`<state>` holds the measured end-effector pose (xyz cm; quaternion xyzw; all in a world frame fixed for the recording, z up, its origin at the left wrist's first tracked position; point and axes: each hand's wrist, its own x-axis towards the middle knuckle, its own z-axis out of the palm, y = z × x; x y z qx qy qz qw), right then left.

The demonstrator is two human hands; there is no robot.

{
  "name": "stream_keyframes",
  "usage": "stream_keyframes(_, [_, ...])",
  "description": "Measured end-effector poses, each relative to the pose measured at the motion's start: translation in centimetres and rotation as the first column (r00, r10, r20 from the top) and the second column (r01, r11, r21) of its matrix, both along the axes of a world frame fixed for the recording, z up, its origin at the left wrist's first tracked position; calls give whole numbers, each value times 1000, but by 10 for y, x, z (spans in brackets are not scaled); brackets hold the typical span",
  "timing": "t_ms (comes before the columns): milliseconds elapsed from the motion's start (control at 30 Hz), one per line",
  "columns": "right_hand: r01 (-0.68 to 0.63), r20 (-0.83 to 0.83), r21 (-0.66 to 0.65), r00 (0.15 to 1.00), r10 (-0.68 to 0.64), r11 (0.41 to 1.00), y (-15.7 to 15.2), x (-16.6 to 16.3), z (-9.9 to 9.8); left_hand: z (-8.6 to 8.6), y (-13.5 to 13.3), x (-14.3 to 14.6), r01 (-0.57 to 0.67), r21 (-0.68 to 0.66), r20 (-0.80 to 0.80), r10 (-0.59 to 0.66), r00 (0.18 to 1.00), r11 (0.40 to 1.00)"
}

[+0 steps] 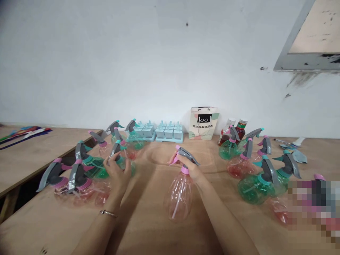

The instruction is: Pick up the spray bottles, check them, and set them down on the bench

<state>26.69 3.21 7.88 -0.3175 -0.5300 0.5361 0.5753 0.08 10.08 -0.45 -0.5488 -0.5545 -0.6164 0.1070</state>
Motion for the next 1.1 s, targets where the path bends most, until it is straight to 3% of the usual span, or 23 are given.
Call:
stream_keyframes(233, [16,20,-25,1000,-16,1000,1,-1,-5,-16,-17,38,184,68,-105,-176,979,981])
stream_keyframes(400, [-36,52,-14,998,36,999,-2,3,-6,-21,-34,58,319,-45,-205,-321,925,947])
stream_keyframes(600, [-83,130,23,988,79,996,-5,5,-5,-32,-38,68,286,-52,-229,-290,929,957])
stream_keyframes(833, [-93,36,-59,995,95,994,-4,2,-5,-30,-44,66,206,-100,-398,-229,888,973])
stream_keyframes(967, [-64,66,-3,996,64,998,-3,3,-5,-37,-40,69,247,-37,-345,-244,906,968])
stream_keyframes(1100, [12,104,21,994,-14,1000,-2,2,-6,-45,-37,73,244,-84,-332,-258,907,966])
